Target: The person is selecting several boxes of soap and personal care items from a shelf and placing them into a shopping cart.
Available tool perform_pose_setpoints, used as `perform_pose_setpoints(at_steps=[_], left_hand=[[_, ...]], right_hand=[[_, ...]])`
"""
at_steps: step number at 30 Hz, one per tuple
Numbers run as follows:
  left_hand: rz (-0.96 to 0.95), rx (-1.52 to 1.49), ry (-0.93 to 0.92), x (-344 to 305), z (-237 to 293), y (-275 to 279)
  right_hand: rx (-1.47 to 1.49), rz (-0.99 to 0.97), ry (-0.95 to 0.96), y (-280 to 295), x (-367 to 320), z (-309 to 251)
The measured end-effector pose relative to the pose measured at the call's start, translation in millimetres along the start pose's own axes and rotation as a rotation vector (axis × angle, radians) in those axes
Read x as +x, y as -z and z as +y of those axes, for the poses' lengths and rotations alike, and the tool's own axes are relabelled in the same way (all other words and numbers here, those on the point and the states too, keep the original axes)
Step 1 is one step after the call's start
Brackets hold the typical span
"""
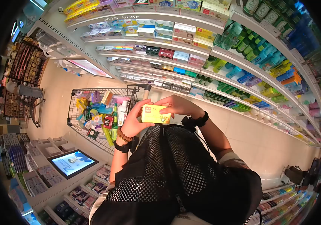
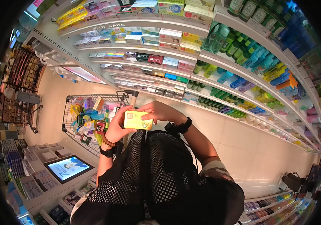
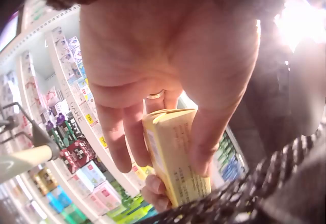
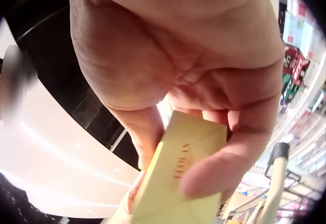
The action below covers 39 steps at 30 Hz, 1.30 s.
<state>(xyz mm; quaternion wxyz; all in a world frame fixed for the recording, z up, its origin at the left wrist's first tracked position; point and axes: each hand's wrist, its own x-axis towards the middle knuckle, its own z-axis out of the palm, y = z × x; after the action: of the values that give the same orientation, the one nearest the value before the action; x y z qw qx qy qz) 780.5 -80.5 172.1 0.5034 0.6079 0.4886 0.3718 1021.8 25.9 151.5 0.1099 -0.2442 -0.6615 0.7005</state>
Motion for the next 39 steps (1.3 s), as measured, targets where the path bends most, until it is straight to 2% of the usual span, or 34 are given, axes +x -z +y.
perform_pose_setpoints(at_steps=[1,2,3,5,6,7,9,11,13,14,16,21,23,24,25,27,28,29,31,34,37,39], left_hand=[[0.066,0.208,-0.011,2,4,-4],[0.085,0.327,0.026,1,8,-4],[0.082,0.325,0.02,-1,-6,-1],[0.203,0.62,-0.001,-9,-56,10],[0.171,0.497,0.117,-15,-69,15],[0.171,0.494,0.118,-20,-73,18],[0.177,0.435,0.251,-29,-77,21],[0.191,0.413,0.264,-36,-81,24],[0.21,0.683,0.118,-41,-99,29],[0.213,0.679,0.121,-43,-98,31],[0.265,0.54,0.301,-45,-98,35],[0.387,0.747,0.214,-58,-97,49],[0.405,0.791,0.222,-68,-109,66],[0.435,0.696,0.263,-73,-120,74],[0.458,0.776,0.23,-79,-133,85],[0.507,0.826,0.32,-100,-153,111],[0.573,0.766,0.256,-102,-153,120],[0.624,0.742,0.288,-107,-169,138],[0.729,0.904,0.584,-122,-179,164],[0.888,0.839,0.812,-131,-242,214],[0.775,0.955,0.798,-108,-266,248],[0.693,1.032,0.544,-73,-284,269]], right_hand=[[-0.007,0.009,0.0,6,-4,5],[-0.109,0.212,0.058,14,-8,8],[-0.213,0.415,0.116,24,-12,12],[-0.718,0.9,0.306,58,-19,17],[-0.853,1.052,0.327,77,-20,14],[-0.989,1.204,0.348,98,-20,10],[-1.118,1.317,0.393,136,-25,1],[-1.222,1.325,0.393,165,-26,-6],[-1.327,1.33,0.393,182,-20,-11],[-1.367,1.332,0.387,188,-16,-13],[-1.408,1.328,0.383,200,-6,-16],[-1.481,1.322,0.284,215,13,-18],[-1.474,1.289,0.25,216,21,-18],[-1.525,1.266,0.225,220,23,-16],[-1.575,1.243,0.201,224,24,-15],[-1.666,1.214,0.137,225,30,-12],[-1.642,1.229,0.103,222,28,-16],[-1.613,1.243,0.063,218,26,-17],[-1.642,1.251,0.072,215,33,-9],[-1.644,1.283,0.045,214,39,-3],[-1.655,1.32,0.07,213,48,0],[-1.657,1.343,0.057,213,55,0]])
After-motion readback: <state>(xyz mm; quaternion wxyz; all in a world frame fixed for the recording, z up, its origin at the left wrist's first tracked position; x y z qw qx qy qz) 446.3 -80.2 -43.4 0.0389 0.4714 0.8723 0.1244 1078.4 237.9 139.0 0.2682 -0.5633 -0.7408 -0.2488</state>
